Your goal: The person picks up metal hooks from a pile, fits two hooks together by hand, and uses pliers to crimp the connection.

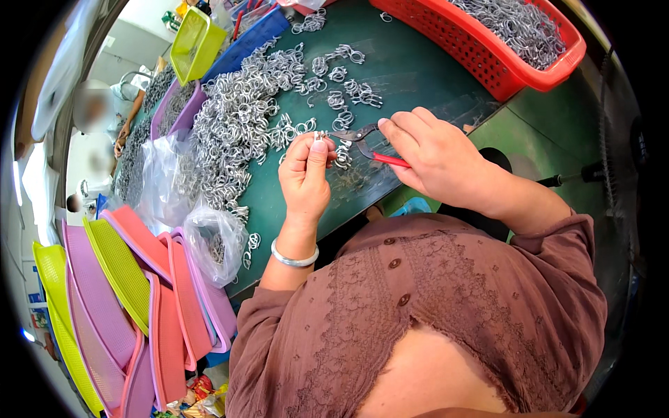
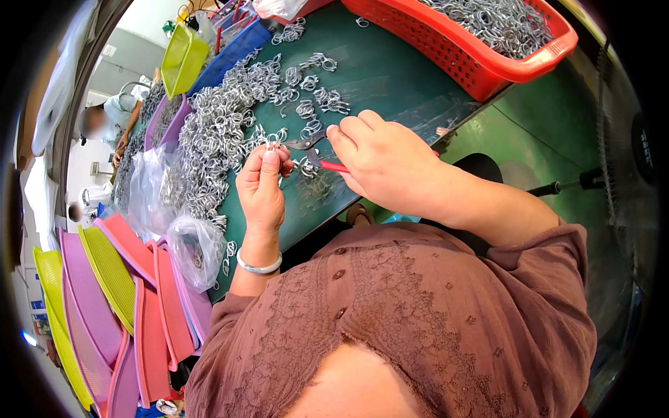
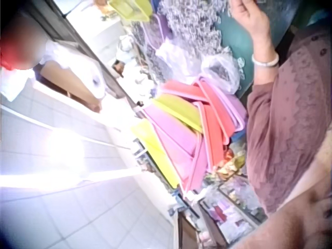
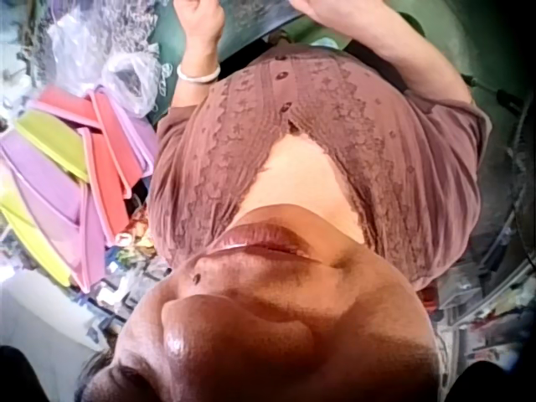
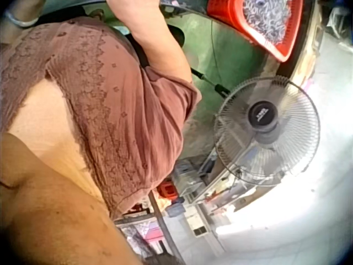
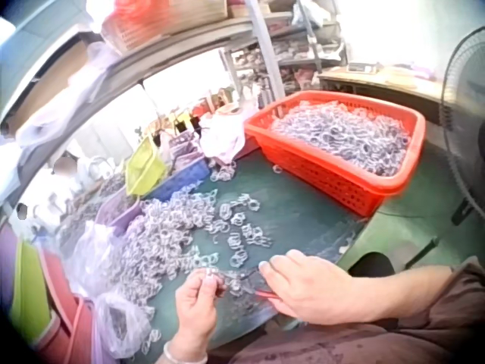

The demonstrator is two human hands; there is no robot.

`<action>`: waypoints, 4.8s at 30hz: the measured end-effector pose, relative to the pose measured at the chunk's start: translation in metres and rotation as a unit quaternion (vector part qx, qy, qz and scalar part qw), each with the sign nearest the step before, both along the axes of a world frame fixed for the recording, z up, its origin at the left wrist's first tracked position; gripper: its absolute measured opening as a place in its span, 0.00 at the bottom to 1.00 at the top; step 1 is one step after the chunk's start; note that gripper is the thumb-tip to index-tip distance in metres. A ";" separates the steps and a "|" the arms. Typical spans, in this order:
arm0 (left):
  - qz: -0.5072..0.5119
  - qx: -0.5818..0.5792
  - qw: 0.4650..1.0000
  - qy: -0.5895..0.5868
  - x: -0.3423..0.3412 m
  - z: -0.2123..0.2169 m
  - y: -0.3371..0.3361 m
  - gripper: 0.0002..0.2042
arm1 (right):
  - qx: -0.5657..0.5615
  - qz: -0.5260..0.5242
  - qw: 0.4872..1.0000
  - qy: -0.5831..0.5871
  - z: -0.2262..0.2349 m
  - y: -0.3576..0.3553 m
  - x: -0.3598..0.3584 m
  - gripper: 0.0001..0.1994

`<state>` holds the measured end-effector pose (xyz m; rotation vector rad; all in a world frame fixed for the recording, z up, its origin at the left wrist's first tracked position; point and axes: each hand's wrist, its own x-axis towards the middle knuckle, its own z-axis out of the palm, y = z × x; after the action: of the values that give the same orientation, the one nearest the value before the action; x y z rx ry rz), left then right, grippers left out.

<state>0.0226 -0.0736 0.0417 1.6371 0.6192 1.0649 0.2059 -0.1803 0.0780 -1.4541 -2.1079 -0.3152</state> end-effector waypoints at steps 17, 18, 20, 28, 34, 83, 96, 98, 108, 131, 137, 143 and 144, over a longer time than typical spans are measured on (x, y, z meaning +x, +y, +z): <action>-0.028 0.170 0.980 0.101 0.050 0.004 0.001 0.08 | 0.076 -0.104 0.986 -0.103 -0.007 -0.022 0.034 0.17; -0.026 0.188 0.976 0.107 0.051 0.004 0.001 0.08 | 0.080 -0.110 0.984 -0.118 -0.006 -0.023 0.035 0.17; -0.021 0.223 0.967 0.119 0.054 0.004 0.001 0.07 | 0.069 -0.118 0.981 -0.140 -0.005 -0.026 0.036 0.16; -0.001 0.304 0.944 0.129 0.063 0.004 0.002 0.04 | -0.440 0.029 0.773 0.456 0.007 -0.012 0.060 0.10; -0.007 0.327 0.933 0.153 0.063 0.011 0.008 0.03 | -0.349 0.045 0.866 0.354 -0.009 -0.003 0.059 0.10; -0.064 -0.123 0.990 -0.033 0.032 0.016 0.020 0.08 | 0.072 -0.072 0.985 -0.138 0.015 0.006 0.028 0.16; -0.046 -0.072 0.996 0.023 0.030 0.018 0.020 0.09 | 0.118 -0.086 0.966 -0.212 0.020 0.011 0.022 0.09; -0.043 -0.041 0.997 0.047 0.029 0.018 0.022 0.09 | 0.113 -0.081 0.964 -0.227 0.020 0.010 0.020 0.09; -0.014 0.099 0.988 0.116 0.024 0.006 0.029 0.08 | -0.191 0.049 0.978 -0.063 0.013 0.027 0.039 0.15; -0.009 -0.007 0.998 0.063 0.024 0.013 0.030 0.09 | -0.075 -0.029 0.994 -0.071 0.015 0.023 0.028 0.12; 0.048 0.233 0.961 0.139 0.024 0.010 0.033 0.05 | -0.048 -0.042 0.989 -0.135 0.014 0.022 0.013 0.06; 0.087 0.324 0.928 0.163 0.021 0.016 0.036 0.04 | -0.474 0.075 0.759 0.440 0.018 0.049 0.031 0.08; 0.082 0.335 0.924 0.166 0.019 0.018 0.037 0.04 | -0.449 0.077 0.803 0.385 0.017 0.050 0.030 0.08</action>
<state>0.0420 -0.0366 0.0596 2.4326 0.6591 1.2080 0.2355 -0.1300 0.0952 -1.4497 -1.6489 1.3023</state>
